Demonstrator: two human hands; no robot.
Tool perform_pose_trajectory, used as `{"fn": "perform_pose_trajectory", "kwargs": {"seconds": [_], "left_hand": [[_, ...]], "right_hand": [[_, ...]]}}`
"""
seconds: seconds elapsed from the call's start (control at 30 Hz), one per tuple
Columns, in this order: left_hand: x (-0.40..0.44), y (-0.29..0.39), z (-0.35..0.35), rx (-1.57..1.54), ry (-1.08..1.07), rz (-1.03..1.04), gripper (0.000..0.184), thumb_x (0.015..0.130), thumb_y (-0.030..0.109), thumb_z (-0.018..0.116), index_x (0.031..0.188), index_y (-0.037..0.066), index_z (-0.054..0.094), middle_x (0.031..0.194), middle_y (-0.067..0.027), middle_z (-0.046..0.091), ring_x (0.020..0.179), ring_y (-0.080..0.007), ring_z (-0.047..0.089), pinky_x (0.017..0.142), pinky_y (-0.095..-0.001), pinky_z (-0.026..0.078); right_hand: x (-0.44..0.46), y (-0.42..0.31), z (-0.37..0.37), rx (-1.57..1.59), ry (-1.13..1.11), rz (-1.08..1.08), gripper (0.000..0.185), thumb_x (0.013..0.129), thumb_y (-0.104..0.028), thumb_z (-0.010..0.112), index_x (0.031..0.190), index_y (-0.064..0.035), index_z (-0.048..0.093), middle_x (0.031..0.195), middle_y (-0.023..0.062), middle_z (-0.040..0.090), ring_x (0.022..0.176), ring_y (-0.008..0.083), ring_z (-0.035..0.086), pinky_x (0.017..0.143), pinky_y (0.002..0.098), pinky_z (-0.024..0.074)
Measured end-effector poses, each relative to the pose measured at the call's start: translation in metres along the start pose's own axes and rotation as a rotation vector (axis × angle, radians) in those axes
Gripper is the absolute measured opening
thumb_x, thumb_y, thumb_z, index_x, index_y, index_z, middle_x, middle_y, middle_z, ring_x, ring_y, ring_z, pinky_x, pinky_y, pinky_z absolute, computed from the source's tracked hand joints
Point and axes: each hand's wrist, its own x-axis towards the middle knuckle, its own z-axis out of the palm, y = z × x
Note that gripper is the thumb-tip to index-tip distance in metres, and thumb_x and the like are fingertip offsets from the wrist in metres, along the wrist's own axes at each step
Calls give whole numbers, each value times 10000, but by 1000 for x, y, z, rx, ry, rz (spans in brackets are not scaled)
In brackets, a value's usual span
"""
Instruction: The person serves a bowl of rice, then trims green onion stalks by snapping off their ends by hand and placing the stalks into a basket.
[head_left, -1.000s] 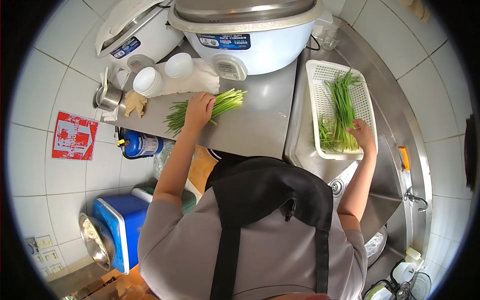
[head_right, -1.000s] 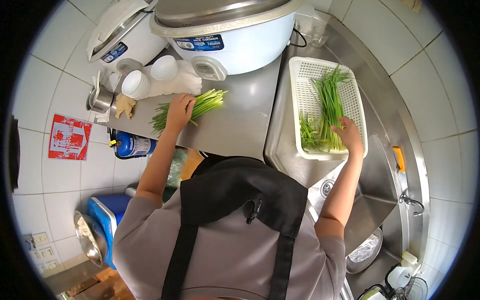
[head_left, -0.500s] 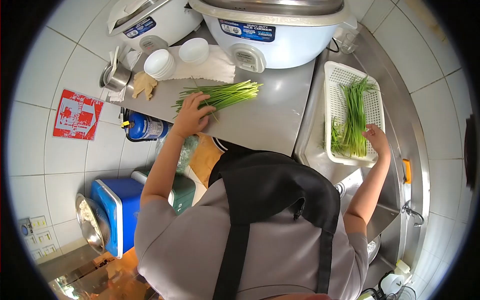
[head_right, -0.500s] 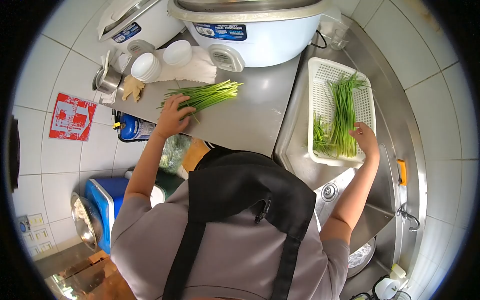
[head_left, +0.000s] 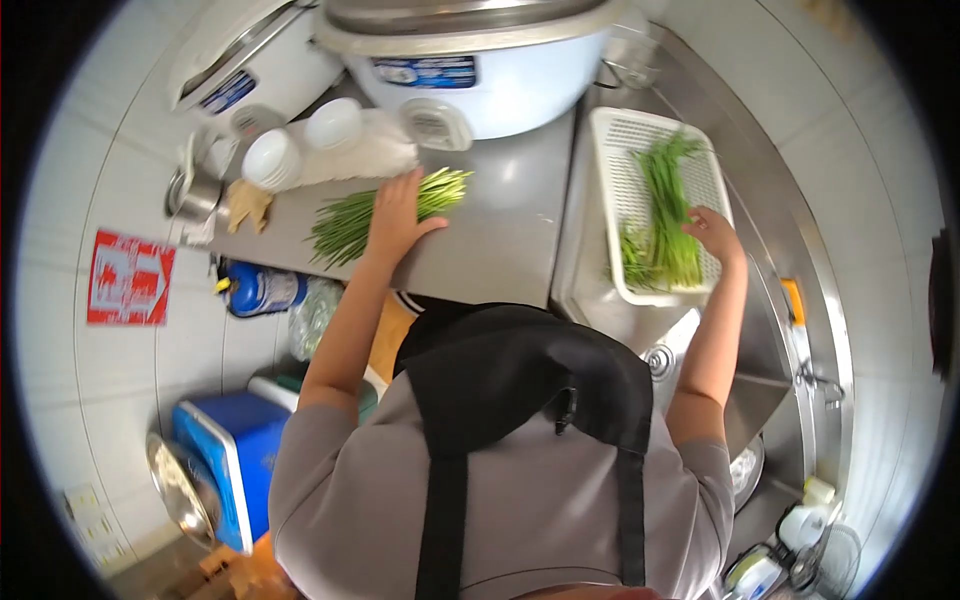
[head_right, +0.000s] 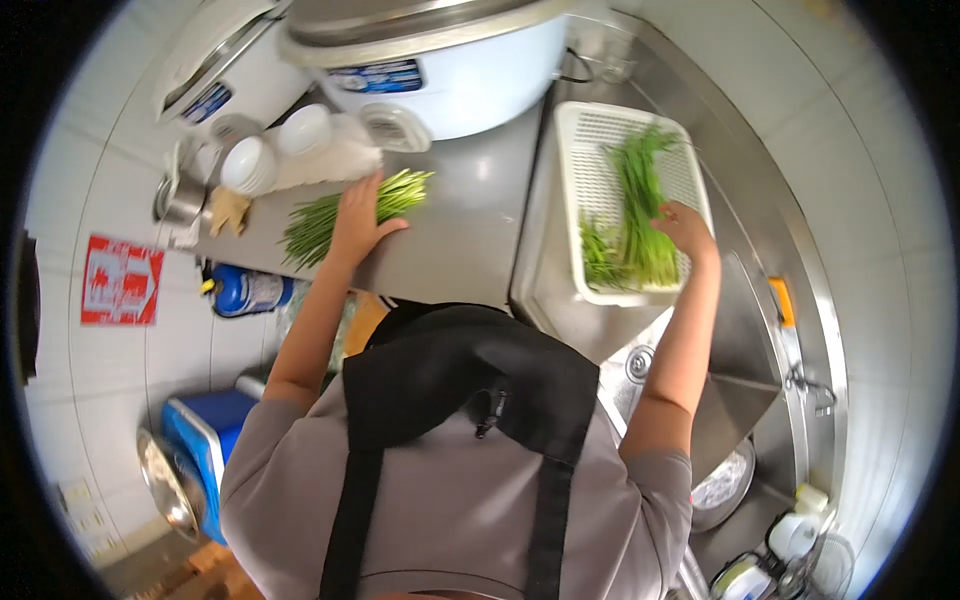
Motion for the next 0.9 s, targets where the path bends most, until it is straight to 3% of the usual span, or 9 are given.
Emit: {"fn": "perform_pose_trajectory", "kwargs": {"seconds": [0.07,0.2,0.3,0.4,0.53,0.6,0.67,0.77,0.9], "left_hand": [[-8,-13,11,195,-12,37,503,813,419,537,1139,38,507,1002,-106,536,965,-285,494,861,-410,367],[-5,-22,15,78,-192,-84,507,797,432,550,1126,47,522,1009,-109,538,965,-287,493,834,-406,373],[-1,-25,16,106,-226,-174,565,760,423,606,1162,39,502,1016,-113,533,982,-293,487,860,-407,363],[4,-22,7,23,-242,-166,715,701,390,673,1255,19,415,1101,-151,498,1057,-311,451,915,-429,332],[15,-9,-19,5,-275,-137,836,652,344,698,1317,5,321,1189,-192,440,1129,-329,399,968,-453,290],[29,13,-37,-104,-201,-114,802,669,255,681,1323,1,293,1227,-213,408,1159,-334,374,993,-461,268],[45,36,-43,-185,-145,-56,741,689,203,667,1317,16,320,1220,-202,416,1142,-340,387,986,-439,283],[62,81,-31,-402,-93,77,524,744,92,608,1242,55,447,1208,-158,449,1142,-325,405,977,-404,319],[86,147,-8,-549,-107,342,336,816,106,544,1150,74,540,1213,-101,468,1154,-290,419,979,-414,328]], "right_hand": [[5,19,6,35,14,39,308,713,-222,697,908,3,621,797,137,631,739,239,599,674,336,462],[7,13,11,0,-165,324,183,706,-136,678,747,29,612,609,89,605,506,186,568,501,315,478],[6,-8,18,-251,-391,381,186,693,-157,673,777,6,642,652,136,637,576,233,624,554,336,502],[11,9,38,-441,-321,269,162,678,-133,652,770,0,650,689,152,649,597,230,640,532,339,507],[0,0,4,-267,-265,333,158,674,-147,639,751,-10,640,687,123,645,591,196,627,522,324,502],[-11,-7,-16,63,-178,313,126,693,-148,611,688,-23,590,608,47,589,529,128,569,465,268,457],[-21,-24,-29,94,-167,326,133,728,-164,599,740,-35,571,623,16,566,561,89,551,471,236,429],[-34,-61,-39,336,-177,164,111,726,-142,609,733,-40,564,623,7,543,568,90,517,525,223,420],[-48,-115,-39,477,-247,-176,82,779,-110,591,765,-41,551,662,-36,508,608,41,465,552,202,382]]}}
